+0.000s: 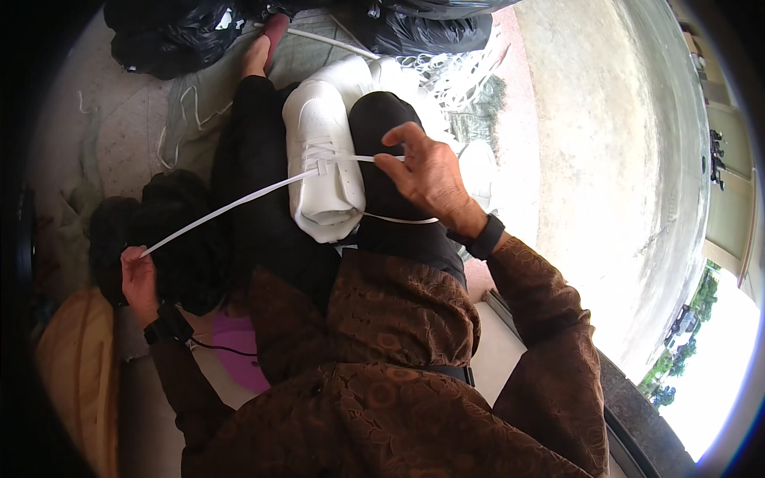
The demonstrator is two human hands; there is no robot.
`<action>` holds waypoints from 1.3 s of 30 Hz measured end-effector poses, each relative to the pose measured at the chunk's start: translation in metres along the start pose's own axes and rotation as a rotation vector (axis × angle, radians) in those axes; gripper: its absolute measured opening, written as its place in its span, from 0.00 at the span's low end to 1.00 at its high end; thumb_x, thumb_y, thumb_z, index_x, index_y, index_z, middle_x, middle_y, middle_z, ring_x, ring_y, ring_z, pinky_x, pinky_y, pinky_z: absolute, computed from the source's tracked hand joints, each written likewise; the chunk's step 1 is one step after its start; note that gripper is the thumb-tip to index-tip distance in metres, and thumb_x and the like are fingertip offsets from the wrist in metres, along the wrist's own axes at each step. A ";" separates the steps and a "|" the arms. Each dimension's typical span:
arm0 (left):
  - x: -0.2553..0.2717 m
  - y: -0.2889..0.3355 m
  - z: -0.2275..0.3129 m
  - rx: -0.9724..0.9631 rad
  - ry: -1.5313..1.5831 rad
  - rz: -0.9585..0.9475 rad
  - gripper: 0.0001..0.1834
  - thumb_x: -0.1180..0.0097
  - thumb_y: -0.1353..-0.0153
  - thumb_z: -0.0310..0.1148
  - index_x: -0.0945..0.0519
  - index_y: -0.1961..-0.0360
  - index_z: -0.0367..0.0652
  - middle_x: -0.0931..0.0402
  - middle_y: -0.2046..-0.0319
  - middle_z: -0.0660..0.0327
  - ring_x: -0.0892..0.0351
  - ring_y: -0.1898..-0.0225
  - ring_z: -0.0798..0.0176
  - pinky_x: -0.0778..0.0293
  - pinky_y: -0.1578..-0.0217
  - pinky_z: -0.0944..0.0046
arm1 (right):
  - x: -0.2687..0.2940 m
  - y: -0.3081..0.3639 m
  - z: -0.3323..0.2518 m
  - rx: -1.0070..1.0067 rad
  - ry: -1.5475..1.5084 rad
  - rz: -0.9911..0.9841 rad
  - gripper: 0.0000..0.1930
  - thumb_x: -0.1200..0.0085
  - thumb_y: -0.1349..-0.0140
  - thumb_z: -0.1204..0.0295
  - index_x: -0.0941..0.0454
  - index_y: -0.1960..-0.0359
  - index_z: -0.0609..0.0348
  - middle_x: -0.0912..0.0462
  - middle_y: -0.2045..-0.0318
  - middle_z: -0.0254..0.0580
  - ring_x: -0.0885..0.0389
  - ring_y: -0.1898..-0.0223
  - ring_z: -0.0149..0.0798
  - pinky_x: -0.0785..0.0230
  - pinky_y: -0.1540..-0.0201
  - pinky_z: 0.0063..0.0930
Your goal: The recorder is lacing a pair of white athletic shoes while sitting on the floor next to large bags of components.
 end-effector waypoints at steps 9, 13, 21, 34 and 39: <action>-0.080 0.017 -0.264 0.141 -1.405 -0.230 0.09 0.50 0.30 0.27 0.22 0.53 0.33 0.26 0.75 0.65 0.33 0.78 0.77 0.38 0.79 0.76 | -0.042 0.000 -0.055 0.345 0.021 -0.098 0.07 0.42 0.44 0.71 0.24 0.74 0.62 0.20 0.79 0.50 0.18 0.71 0.55 0.25 0.67 0.45; -0.089 0.012 -0.321 0.156 -1.635 -0.387 0.04 0.42 0.38 0.22 0.17 0.64 0.32 0.21 0.73 0.63 0.27 0.75 0.75 0.31 0.74 0.74 | -0.020 -0.043 -0.043 0.571 0.453 0.078 0.12 0.35 0.46 0.67 0.27 0.76 0.58 0.23 0.79 0.39 0.19 0.75 0.49 0.29 0.75 0.38; -0.108 0.002 -0.316 -0.256 -1.963 -0.473 0.03 0.40 0.44 0.21 0.17 0.69 0.32 0.24 0.78 0.59 0.27 0.76 0.68 0.31 0.72 0.68 | 0.001 -0.002 0.009 0.015 0.206 0.127 0.12 0.45 0.35 0.68 0.32 0.60 0.64 0.21 0.80 0.58 0.20 0.75 0.62 0.28 0.69 0.50; -0.124 -0.016 -0.352 -0.376 -2.364 -0.793 0.04 0.46 0.56 0.20 0.28 0.81 0.34 0.27 0.79 0.52 0.25 0.74 0.47 0.31 0.73 0.53 | -0.016 0.013 -0.013 0.180 -0.031 0.200 0.07 0.49 0.37 0.82 0.19 0.63 0.62 0.28 0.67 0.49 0.24 0.68 0.51 0.29 0.64 0.39; -0.144 -0.002 -0.384 -0.544 -2.353 -1.343 0.05 0.43 0.64 0.22 0.27 0.84 0.39 0.27 0.77 0.52 0.22 0.68 0.48 0.25 0.67 0.52 | -0.020 0.006 -0.014 0.161 -0.084 0.190 0.08 0.46 0.42 0.83 0.16 0.64 0.60 0.24 0.70 0.45 0.22 0.70 0.44 0.28 0.66 0.35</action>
Point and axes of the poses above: each hand's wrist, its own y-axis away from the middle knuckle, its own x-axis out of the back of the hand, z = x × y, the point moved 9 cm from there along -y, towards the middle knuckle
